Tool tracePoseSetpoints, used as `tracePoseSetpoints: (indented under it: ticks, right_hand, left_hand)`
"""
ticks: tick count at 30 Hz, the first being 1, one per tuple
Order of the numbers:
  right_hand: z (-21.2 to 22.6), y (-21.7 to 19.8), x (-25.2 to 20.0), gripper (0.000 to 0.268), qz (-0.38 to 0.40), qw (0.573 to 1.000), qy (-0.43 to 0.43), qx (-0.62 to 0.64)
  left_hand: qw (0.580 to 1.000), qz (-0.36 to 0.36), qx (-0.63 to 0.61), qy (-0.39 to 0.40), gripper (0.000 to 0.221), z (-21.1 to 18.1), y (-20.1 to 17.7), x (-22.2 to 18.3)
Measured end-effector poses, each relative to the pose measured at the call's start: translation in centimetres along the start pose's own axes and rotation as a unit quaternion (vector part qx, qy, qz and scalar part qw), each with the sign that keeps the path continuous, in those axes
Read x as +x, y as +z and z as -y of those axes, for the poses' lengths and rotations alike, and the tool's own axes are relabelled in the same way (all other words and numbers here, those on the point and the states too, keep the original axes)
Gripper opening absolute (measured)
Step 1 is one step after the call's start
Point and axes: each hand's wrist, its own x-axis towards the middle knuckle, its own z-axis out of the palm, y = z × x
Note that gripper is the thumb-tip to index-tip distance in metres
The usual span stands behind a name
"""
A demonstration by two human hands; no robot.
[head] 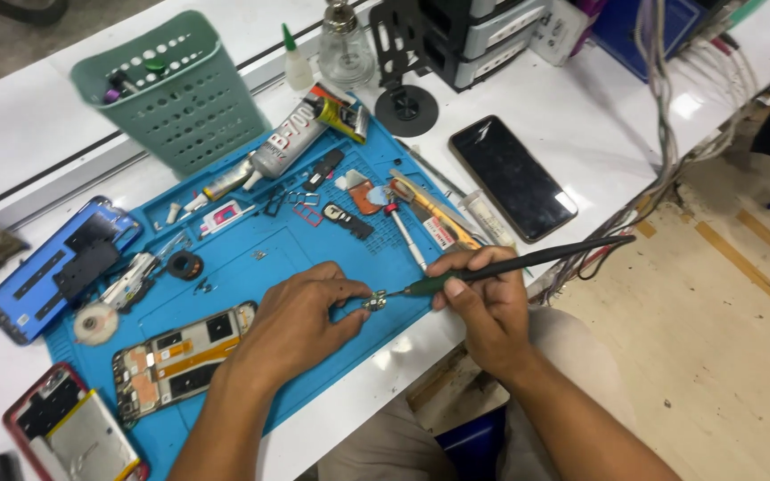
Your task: Soldering a component onto a mobile phone's circuit board at a repair bench.
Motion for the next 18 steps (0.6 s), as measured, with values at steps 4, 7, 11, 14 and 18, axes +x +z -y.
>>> tracePoseSetpoints:
  ticks: [4, 7, 11, 14, 18]
  right_hand:
    - [0.20, 0.06, -0.15, 0.026, 0.004, 1.000, 0.009, -0.009]
    - [0.08, 0.01, -0.15, 0.028, -0.013, 1.000, 0.006, -0.020]
    - [-0.30, -0.12, -0.17, 0.028, -0.019, 0.999, -0.005, -0.027]
    - [-0.44, -0.26, -0.22, 0.028, -0.020, 0.999, -0.002, -0.029]
    - [-0.45, -0.24, -0.28, 0.028, -0.015, 0.999, 0.002, -0.033]
  left_hand:
    - [1.000, -0.026, -0.005, 0.008, 0.033, 0.33, 0.04, -0.43]
    - [0.999, -0.030, -0.007, 0.019, 0.035, 0.30, 0.10, -0.34]
    - [0.999, -0.029, -0.011, 0.023, 0.032, -0.06, 0.04, -0.38]
    - [0.999, -0.030, -0.010, 0.023, 0.030, -0.08, 0.17, -0.35]
    - [1.000, -0.020, 0.004, 0.018, 0.024, 0.15, 0.28, -0.29]
